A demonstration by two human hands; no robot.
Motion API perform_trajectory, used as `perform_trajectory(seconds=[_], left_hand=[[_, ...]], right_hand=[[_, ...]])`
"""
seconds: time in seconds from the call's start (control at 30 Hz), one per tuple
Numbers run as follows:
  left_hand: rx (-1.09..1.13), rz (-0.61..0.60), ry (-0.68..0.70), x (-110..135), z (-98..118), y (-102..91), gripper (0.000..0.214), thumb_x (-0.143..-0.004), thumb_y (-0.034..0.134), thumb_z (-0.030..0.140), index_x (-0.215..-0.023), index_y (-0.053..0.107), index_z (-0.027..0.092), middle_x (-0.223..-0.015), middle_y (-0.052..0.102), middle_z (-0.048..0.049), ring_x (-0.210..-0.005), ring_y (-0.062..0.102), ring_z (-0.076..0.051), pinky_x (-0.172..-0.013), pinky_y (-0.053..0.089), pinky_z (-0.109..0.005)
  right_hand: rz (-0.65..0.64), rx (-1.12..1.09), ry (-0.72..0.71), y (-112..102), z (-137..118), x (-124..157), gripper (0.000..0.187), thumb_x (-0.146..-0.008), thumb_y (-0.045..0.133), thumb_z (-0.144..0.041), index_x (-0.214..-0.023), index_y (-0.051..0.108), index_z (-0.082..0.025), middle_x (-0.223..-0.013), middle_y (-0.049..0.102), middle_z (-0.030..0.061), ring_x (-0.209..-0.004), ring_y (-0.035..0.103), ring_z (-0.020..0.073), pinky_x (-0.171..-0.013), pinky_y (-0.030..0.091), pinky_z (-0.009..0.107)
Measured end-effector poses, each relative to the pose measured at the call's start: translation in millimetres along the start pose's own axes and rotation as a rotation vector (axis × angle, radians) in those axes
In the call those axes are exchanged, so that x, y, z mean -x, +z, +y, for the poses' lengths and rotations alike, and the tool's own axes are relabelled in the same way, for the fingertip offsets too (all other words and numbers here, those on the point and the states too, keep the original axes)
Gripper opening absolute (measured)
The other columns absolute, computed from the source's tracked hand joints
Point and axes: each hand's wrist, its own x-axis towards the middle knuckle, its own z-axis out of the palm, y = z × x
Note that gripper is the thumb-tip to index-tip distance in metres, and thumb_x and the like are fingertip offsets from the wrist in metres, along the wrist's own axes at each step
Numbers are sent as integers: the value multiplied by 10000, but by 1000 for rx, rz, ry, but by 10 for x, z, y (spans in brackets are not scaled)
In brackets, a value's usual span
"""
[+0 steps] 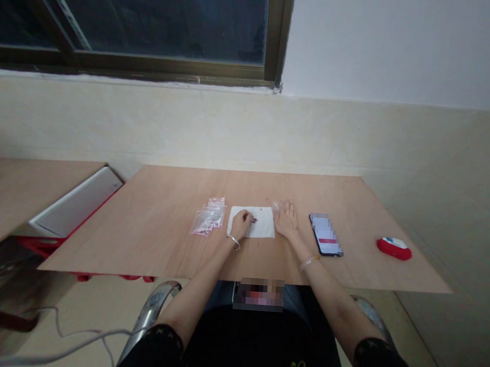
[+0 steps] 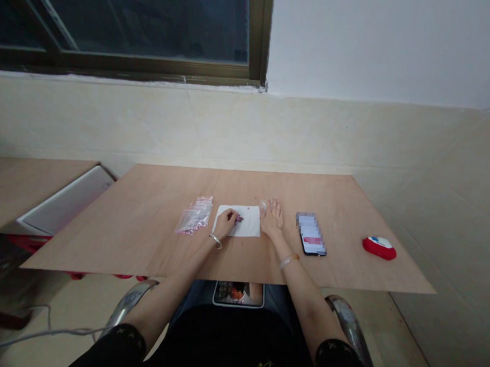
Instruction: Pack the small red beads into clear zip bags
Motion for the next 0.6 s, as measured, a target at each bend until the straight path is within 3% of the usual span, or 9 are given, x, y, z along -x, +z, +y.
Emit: perform_trajectory(seconds=[0.2,0.3,0.37,0.47,0.6], left_hand=[[27,-25,19,52,25,-26,174,-850,496,213,-790,650,159,-845,695,-55,-823,629,-158,-789,466,-269],[19,-17,42,85,39,-17,163,-835,530,228,-816,680,166,-881,704,-59,-853,623,-170,-820,461,-285],[-1,-9,31,108,61,-8,142,-811,567,232,-824,692,167,-894,710,-62,-856,622,-176,-811,460,-288],[-55,-15,6,132,120,-9,127,-784,602,243,-802,703,168,-873,715,-57,-852,624,-182,-783,457,-283],[-123,-58,-18,84,229,-41,159,-793,600,270,-748,711,167,-817,712,-45,-856,622,-190,-776,456,-289]], right_hand=[[-36,-14,-10,57,28,2,355,-914,550,-363,-1219,539,-182,-1258,551,93,-1086,574,222,-921,491,448],[-60,-16,-13,121,65,-13,440,-915,482,-404,-1303,502,-195,-1427,436,138,-1307,409,278,-1074,322,513],[-75,-16,-10,165,93,-20,491,-904,425,-415,-1343,480,-201,-1502,344,140,-1402,268,264,-1129,214,490],[-91,-9,-3,227,135,-32,529,-891,379,-419,-1364,464,-198,-1535,287,128,-1438,184,229,-1144,175,448],[-113,16,6,306,196,-67,562,-905,335,-418,-1399,409,-160,-1535,278,144,-1437,180,228,-1148,156,458]])
